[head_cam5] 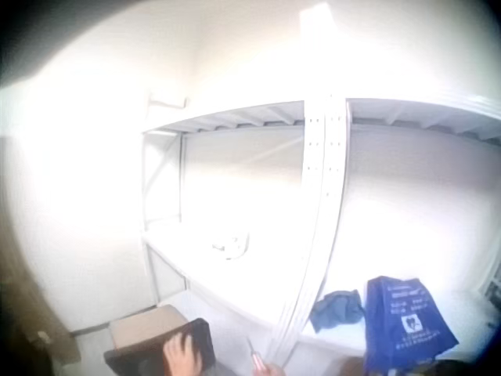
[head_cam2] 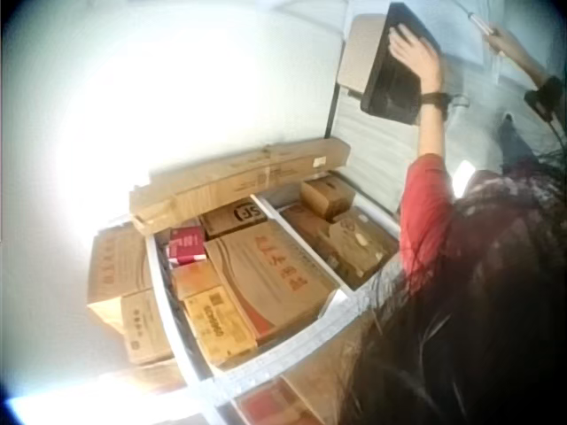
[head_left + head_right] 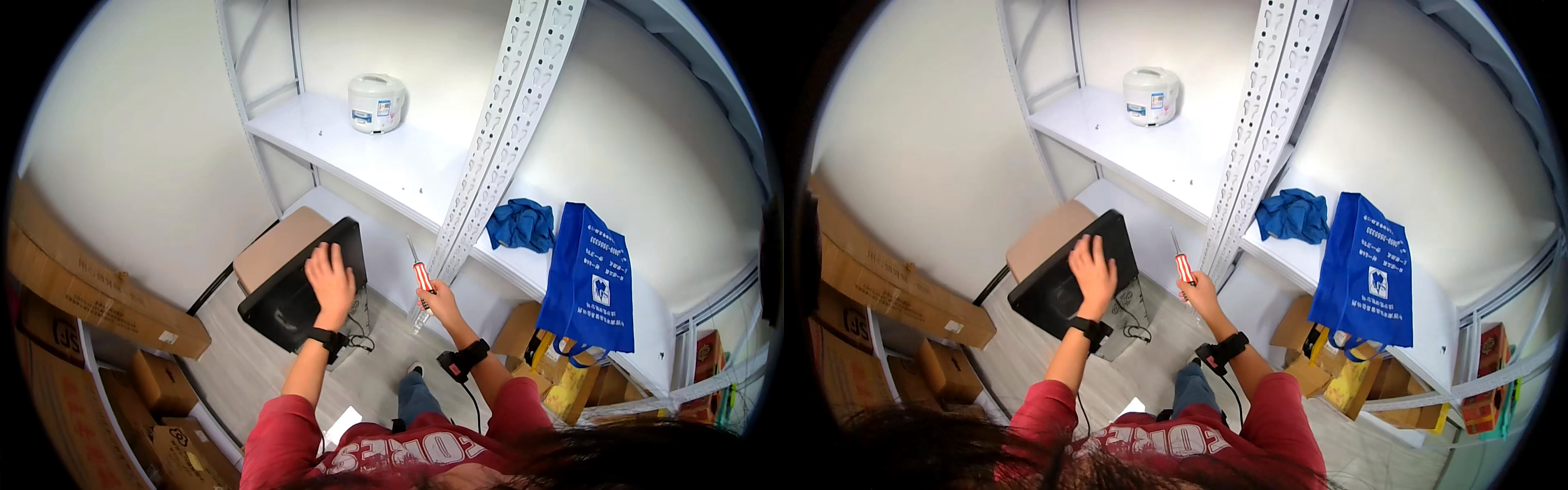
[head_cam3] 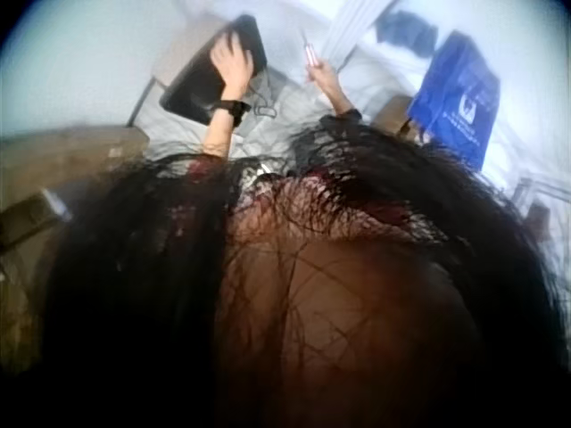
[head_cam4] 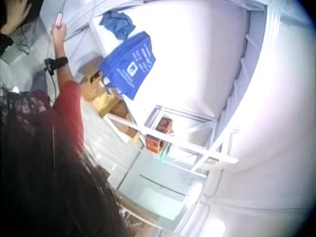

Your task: The person unscrews several screws from the back panel of a microwave using a screwdriver, then wipes the casing and rear panel with a blue cloth.

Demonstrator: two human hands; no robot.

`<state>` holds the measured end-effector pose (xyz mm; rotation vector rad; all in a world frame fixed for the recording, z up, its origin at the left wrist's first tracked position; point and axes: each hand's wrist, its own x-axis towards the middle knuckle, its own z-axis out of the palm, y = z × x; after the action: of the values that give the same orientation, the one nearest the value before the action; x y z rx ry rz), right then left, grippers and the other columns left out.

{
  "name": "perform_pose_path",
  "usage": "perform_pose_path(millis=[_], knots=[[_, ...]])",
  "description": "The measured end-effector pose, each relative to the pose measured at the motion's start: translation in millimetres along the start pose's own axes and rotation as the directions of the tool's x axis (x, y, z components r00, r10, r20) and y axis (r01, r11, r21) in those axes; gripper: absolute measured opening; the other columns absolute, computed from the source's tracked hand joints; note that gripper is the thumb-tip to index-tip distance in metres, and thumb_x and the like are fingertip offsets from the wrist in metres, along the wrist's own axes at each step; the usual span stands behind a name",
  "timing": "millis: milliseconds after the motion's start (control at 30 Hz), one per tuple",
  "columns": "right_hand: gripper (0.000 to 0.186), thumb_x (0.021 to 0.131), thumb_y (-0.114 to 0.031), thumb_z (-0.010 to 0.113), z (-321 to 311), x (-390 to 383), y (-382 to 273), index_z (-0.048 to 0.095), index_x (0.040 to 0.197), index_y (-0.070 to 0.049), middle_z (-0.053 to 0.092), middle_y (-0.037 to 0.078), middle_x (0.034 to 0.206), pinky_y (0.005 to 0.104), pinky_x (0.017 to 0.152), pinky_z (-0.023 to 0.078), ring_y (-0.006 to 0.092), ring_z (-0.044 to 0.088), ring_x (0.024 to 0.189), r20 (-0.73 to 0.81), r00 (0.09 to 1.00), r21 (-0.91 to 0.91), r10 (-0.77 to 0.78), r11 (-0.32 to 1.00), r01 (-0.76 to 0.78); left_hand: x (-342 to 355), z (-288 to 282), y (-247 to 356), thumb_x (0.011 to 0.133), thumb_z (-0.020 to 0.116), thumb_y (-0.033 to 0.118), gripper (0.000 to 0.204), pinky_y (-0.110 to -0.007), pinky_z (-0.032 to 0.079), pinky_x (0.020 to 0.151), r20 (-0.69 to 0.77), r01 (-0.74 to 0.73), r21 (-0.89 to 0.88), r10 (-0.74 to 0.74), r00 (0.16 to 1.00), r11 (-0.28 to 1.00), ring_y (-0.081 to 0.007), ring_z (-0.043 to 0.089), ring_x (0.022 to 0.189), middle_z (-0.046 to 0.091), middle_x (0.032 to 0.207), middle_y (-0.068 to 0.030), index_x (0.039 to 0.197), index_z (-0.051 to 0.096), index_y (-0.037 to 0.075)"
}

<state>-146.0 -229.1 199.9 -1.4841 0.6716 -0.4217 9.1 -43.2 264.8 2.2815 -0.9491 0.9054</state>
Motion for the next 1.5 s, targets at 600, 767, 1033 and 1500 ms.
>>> perform_pose_path(millis=[600,767,1033,1500], knots=[[0.038,0.081,-0.014,0.065,-29.5,224.8,-23.9,0.036,0.097,0.004,0.056,0.011,0.076,0.03,0.043,0.046,0.0156,0.058,0.052,-0.114,0.992,-0.096,-0.056,0.994,0.045,157.3,270.5,83.3,0.076,0.063,0.013,0.01,-0.042,0.044,0.066,0.297,0.147,-0.549,0.028,0.954,0.823,-0.0332,0.057,0.076,0.057,0.084,-0.0109,0.083,0.062,0.005],[0.039,0.081,-0.014,0.065,-24.4,233.0,-26.2,0.036,0.098,0.005,0.057,0.012,0.078,0.0301,0.048,0.047,0.0161,0.059,0.056,-0.11,0.994,-0.087,-0.013,0.996,0.004,177.6,307.3,89.6,0.072,0.067,0.021,0.018,-0.043,0.041,0.066,0.333,0.07,-0.437,0.089,0.939,0.897,-0.0321,0.056,0.075,0.057,0.078,-0.0124,0.076,0.061,0.005],[0.042,0.082,-0.015,0.064,-20.8,242.3,-19.0,0.035,0.103,0.006,0.056,0.011,0.077,0.0297,0.051,0.047,0.0159,0.058,0.059,-0.155,0.986,-0.159,-0.067,0.986,0.042,186.4,338.0,96.8,0.07,0.064,0.017,0.016,-0.043,0.043,0.066,0.391,0.066,-0.367,0.089,0.916,0.928,-0.0327,0.057,0.073,0.057,0.077,-0.0147,0.073,0.059,0.003],[0.04,0.079,-0.018,0.066,-16.2,229.7,-18.8,0.04,0.098,0.006,0.054,0.012,0.069,0.0347,0.052,0.045,0.0215,0.057,0.055,-0.198,0.977,-0.048,-0.081,0.996,0.073,177.9,329.1,80.1,0.066,0.06,0.005,0.018,-0.041,0.04,0.07,0.342,0.032,-0.465,0.146,0.928,0.885,-0.0294,0.055,0.082,0.056,0.083,-0.0095,0.084,0.063,0.009]])
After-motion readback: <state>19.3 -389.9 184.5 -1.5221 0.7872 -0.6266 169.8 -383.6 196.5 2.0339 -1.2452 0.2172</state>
